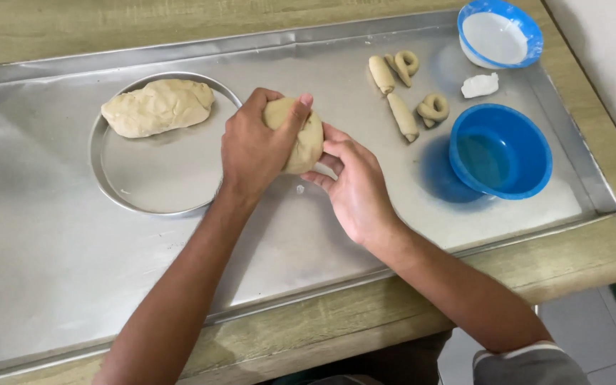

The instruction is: The person is portioning a large piece of dough into smaller, uniform pieces on a metal tray for further shaping.

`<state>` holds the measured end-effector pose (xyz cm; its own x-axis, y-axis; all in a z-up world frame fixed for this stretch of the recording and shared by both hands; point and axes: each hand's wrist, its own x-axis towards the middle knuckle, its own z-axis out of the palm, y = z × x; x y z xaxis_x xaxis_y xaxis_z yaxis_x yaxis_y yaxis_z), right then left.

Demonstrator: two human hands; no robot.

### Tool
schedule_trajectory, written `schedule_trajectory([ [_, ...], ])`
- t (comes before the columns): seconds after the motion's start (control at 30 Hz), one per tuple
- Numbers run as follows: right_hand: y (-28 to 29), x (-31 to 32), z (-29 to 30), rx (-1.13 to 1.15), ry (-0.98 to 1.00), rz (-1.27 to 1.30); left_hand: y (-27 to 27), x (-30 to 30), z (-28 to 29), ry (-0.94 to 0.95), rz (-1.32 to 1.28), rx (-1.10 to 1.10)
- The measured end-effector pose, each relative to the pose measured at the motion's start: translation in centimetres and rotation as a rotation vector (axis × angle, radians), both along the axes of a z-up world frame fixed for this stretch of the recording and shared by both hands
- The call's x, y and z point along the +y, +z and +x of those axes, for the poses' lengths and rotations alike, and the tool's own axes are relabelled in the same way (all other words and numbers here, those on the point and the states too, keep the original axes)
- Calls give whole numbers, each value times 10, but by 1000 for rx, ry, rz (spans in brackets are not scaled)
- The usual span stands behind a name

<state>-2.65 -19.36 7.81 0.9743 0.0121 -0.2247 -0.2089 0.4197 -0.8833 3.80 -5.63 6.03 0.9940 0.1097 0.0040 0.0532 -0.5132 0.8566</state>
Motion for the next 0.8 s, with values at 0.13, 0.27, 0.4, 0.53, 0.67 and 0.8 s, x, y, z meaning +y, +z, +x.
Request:
schedule_trajectory([
  [0.13,-12,-4,-18,-190,-4,-129,-10,-1,-3,-9,-125,4],
  [0.27,-28,-12,-26,-482,-123,-274,-27,-16,1,-55,-580,-73],
  [0.4,-64,-14,-21,-559,-69,-9,4,-34,-29,-94,-517,-214],
  [0.53,-93,-20,-12,-411,45,-136,-5,-30,-23,-80,-410,-281],
  [0.67,-86,-20,-9,-263,37,-138,-7,-22,-19,-133,-217,-315],
  [0.8,-44,-10,-17,-215,-41,-188,31,-1,-32,-318,-189,-394],
])
